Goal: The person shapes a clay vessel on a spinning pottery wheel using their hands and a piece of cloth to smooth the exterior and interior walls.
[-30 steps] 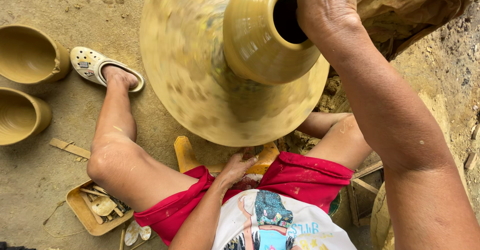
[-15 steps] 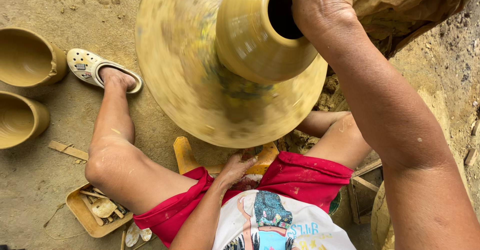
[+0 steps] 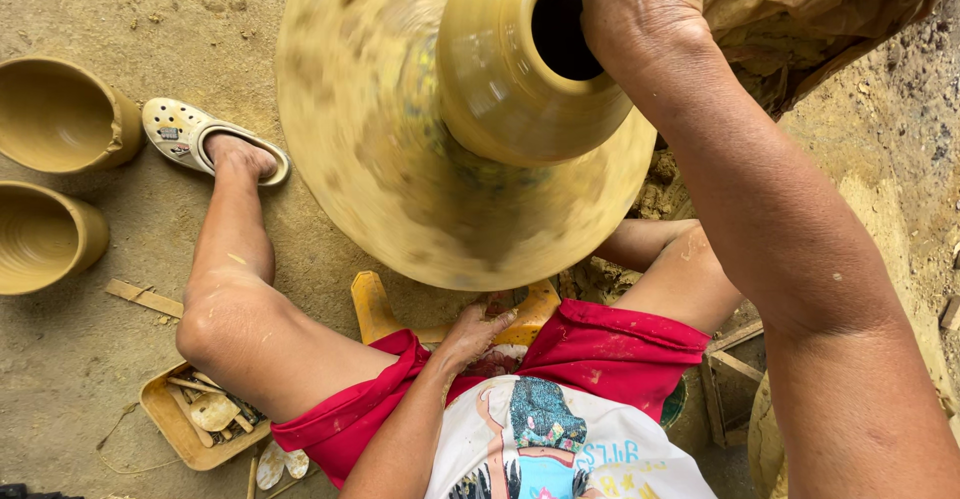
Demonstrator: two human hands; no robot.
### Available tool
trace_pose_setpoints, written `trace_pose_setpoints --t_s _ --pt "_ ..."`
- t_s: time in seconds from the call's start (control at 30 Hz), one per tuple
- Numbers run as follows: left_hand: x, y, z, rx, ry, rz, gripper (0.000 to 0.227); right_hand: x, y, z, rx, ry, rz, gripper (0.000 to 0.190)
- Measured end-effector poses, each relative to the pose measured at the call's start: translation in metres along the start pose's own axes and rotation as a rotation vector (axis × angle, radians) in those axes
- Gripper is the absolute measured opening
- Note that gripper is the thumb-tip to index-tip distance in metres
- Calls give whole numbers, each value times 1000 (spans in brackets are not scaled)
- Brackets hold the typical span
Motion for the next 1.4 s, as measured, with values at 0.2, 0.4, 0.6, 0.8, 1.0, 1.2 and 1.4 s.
trace_pose_setpoints --t_s 0.2,0.4,0.6,0.8,1.0,1.2,1.4 --pt "-14 -9 1 10 42 -4 69 0 -2 3 -32 11 -9 17" --pt "-121 -37 -35 252 367 286 49 -2 -1 1 -16 -31 -9 19" --pt "-269 -28 -241 -909 196 620 65 -2 4 4 9 -25 12 20" --pt "-72 22 -199 -929 -168 176 90 -1 6 -3 -44 49 17 16" --pt "22 3 19 -111 -180 98 46 -3 3 -15 -27 103 26 25" --pt "0 -9 9 -72 -26 146 57 0 1 -16 7 140 46 22" --pt "-4 -16 1 -102 -23 26 61 4 1 -7 85 84 19 14"
Point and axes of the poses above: each hand's wrist, its own y-axis towards the middle knuckle, its own z-axis out of the palm, x = y × z, the point moved 3 cm from there along y, towards the middle knuckle, and after that the axes turned 6 degrees about -y, right-handed, at the moved point
